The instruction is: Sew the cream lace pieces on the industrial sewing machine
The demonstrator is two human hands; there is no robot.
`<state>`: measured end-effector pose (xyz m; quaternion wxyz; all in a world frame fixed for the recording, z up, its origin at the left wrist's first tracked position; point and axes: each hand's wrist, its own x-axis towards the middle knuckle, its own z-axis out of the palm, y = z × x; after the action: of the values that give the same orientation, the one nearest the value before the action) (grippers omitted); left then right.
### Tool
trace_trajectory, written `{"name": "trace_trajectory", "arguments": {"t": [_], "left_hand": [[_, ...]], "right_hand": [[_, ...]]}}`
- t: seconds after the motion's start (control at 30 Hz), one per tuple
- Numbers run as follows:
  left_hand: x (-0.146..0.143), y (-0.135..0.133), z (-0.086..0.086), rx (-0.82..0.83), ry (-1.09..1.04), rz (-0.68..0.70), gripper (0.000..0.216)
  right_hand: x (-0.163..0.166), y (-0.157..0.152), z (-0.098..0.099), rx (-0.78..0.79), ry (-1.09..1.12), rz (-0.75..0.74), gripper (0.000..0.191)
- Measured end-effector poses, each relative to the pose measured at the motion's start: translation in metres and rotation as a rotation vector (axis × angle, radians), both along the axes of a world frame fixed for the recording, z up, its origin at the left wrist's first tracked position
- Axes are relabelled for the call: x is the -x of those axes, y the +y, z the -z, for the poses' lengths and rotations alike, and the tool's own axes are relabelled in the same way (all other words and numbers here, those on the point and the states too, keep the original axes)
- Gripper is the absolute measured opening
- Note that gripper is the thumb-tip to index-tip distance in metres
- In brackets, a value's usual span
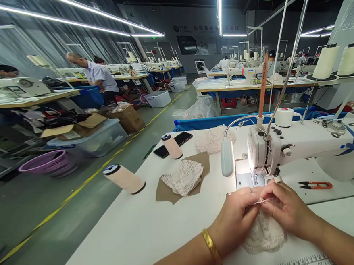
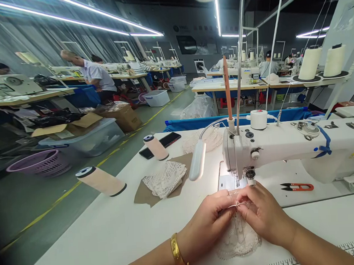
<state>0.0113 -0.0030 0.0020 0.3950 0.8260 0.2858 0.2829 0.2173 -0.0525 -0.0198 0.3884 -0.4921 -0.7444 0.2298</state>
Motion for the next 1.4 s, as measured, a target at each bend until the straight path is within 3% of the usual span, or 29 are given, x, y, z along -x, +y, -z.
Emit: {"name": "trace_trajectory", "arguments": {"t": [0.1, 0.37, 0.57, 0.77, 0.93, 1.13, 1.27, 1.4], "left_hand": [[0.000, -0.001, -0.003, 0.028, -0.005, 0.008, 0.035], [-0.001, 0.000, -0.005, 0.158, -0.018, -0.127, 0.025], [-0.001, 0.003, 0.000, 0.126, -0.048, -0.158, 0.026], [-0.003, 0.004, -0.001, 0.118, -0.003, -0.192, 0.023], [-0.006, 0.003, -0.001, 0.144, 0.089, -0.198, 0.021], [-0.012, 0.004, 0.005, -0.121, 0.397, -0.246, 0.022], [-0.013, 0.006, 0.013, -0.347, 0.393, -0.288, 0.007], [-0.010, 0.004, 0.018, -0.642, 0.353, -0.222, 0.018]], "right_hand": [[0.001, 0.001, -0.001, 0.053, 0.029, 0.016, 0.005], [0.001, 0.000, -0.007, 0.130, 0.099, 0.021, 0.014], [0.001, 0.002, -0.007, 0.182, 0.100, 0.054, 0.017], [0.003, 0.001, -0.004, 0.088, 0.064, 0.033, 0.013], [0.006, 0.001, -0.002, 0.157, 0.055, 0.120, 0.009], [0.013, 0.014, 0.008, 0.032, -0.168, 0.186, 0.003], [0.014, 0.023, 0.015, -0.069, -0.270, 0.212, 0.008], [0.012, 0.025, 0.020, -0.102, -0.313, 0.225, 0.009]]}}
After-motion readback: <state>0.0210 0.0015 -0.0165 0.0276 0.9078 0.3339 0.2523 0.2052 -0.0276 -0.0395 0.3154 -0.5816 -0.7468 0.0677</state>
